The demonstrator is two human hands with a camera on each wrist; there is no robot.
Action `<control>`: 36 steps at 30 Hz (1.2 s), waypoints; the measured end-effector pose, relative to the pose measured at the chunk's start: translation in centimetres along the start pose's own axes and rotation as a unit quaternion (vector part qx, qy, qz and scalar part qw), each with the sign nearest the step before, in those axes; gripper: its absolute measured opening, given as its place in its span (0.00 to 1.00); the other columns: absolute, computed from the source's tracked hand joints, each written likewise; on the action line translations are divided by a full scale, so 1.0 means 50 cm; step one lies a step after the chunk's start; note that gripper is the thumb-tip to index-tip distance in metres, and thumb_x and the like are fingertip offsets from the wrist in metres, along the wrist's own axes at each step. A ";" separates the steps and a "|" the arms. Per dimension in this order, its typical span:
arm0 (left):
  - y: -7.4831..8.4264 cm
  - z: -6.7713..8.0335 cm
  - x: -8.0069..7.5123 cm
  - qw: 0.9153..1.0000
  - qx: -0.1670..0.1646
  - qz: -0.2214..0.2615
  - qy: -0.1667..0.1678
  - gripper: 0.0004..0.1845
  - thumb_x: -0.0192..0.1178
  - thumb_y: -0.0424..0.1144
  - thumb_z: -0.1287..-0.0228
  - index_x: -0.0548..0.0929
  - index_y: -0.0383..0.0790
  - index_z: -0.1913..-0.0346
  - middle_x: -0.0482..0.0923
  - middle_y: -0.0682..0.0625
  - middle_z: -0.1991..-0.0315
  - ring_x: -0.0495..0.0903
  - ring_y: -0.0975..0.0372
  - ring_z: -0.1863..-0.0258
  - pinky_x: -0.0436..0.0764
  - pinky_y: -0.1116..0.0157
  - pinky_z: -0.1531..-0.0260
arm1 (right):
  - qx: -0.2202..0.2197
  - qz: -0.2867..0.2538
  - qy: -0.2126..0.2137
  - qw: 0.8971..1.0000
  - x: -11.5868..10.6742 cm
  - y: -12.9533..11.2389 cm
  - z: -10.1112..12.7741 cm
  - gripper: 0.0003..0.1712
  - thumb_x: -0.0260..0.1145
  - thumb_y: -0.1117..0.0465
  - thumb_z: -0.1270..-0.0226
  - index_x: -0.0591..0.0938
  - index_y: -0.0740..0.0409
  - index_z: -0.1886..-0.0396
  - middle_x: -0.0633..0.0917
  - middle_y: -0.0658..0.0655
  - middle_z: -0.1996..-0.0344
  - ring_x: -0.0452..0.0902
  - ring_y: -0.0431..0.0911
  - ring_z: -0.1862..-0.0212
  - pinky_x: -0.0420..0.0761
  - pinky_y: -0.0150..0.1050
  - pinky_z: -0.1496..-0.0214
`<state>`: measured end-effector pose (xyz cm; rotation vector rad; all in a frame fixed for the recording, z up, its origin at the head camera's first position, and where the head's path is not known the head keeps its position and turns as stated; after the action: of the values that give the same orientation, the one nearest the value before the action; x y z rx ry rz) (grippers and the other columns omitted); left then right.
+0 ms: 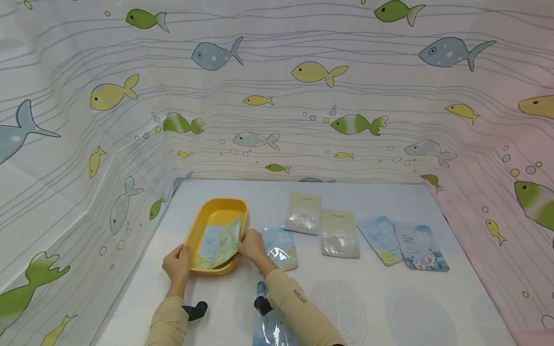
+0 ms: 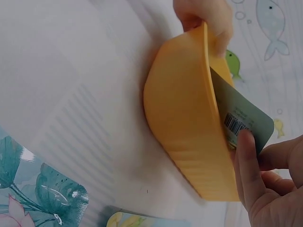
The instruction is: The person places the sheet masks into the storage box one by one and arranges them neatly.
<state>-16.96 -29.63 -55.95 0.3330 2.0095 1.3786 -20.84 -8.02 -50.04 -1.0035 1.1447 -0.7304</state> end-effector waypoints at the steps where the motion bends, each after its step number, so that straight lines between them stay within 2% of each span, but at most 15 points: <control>1: 0.000 0.000 0.000 1.000 0.000 0.000 -0.002 0.12 0.56 0.29 0.39 0.83 0.23 0.57 0.80 0.30 0.59 0.79 0.40 0.54 0.77 0.47 0.52 | -0.001 0.003 0.000 1.000 0.001 0.000 -0.001 0.11 0.57 0.77 0.46 0.81 0.77 0.64 0.83 0.62 0.78 0.83 0.50 0.80 0.82 0.33 0.77; 6: -0.001 -0.001 0.000 1.000 0.000 -0.001 -0.007 0.12 0.56 0.29 0.39 0.82 0.22 0.57 0.80 0.30 0.59 0.79 0.41 0.54 0.77 0.48 0.52 | -0.015 0.014 0.006 1.000 0.004 -0.005 -0.005 0.09 0.57 0.77 0.47 0.82 0.75 0.67 0.81 0.60 0.81 0.83 0.49 0.82 0.80 0.32 0.81; 11: 0.002 -0.001 0.000 1.000 0.002 0.001 -0.004 0.12 0.55 0.28 0.39 0.82 0.22 0.57 0.80 0.29 0.58 0.79 0.40 0.54 0.77 0.47 0.52 | -0.008 0.013 0.001 1.000 0.008 -0.011 -0.007 0.10 0.58 0.77 0.46 0.82 0.76 0.65 0.84 0.64 0.76 0.83 0.50 0.81 0.81 0.33 0.80; 16: 0.005 0.001 -0.001 1.000 0.001 0.004 -0.003 0.12 0.55 0.28 0.39 0.82 0.21 0.57 0.80 0.29 0.58 0.79 0.40 0.53 0.77 0.48 0.52 | 0.001 0.007 -0.005 1.000 0.017 -0.012 -0.011 0.07 0.60 0.77 0.48 0.81 0.76 0.69 0.83 0.65 0.72 0.82 0.49 0.82 0.81 0.31 0.80; 22: 0.007 0.004 -0.002 1.000 0.001 0.003 -0.004 0.12 0.55 0.27 0.39 0.82 0.22 0.57 0.80 0.30 0.59 0.79 0.40 0.54 0.77 0.47 0.53 | 0.018 0.000 -0.009 1.000 0.024 -0.013 -0.013 0.01 0.63 0.76 0.49 0.79 0.73 0.75 0.80 0.60 0.79 0.81 0.47 0.84 0.80 0.31 0.81; 33: 0.007 0.004 -0.001 1.000 0.006 -0.007 0.000 0.12 0.56 0.28 0.39 0.82 0.22 0.57 0.80 0.30 0.59 0.79 0.40 0.54 0.77 0.47 0.53 | 0.002 0.067 -0.012 0.998 0.040 -0.015 -0.018 0.05 0.65 0.73 0.47 0.80 0.67 0.80 0.82 0.55 0.86 0.80 0.43 0.87 0.77 0.27 0.84; 36: 0.006 0.004 0.000 1.000 0.005 -0.007 -0.001 0.12 0.55 0.28 0.39 0.82 0.22 0.57 0.80 0.30 0.59 0.79 0.40 0.54 0.77 0.47 0.52 | -0.004 0.086 -0.010 0.996 0.043 -0.017 -0.019 0.08 0.65 0.73 0.47 0.79 0.65 0.83 0.80 0.53 0.89 0.77 0.41 0.89 0.76 0.27 0.86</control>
<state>-16.86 -29.39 -55.73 0.3251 2.0146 1.3597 -21.12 -10.50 -50.19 -0.9043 1.2013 -0.5775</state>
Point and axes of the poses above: each hand's wrist, its own z-axis away from the middle knuckle, its own x-axis out of the palm, y = z × x, the point moved 1 cm from there along -z, towards the middle knuckle
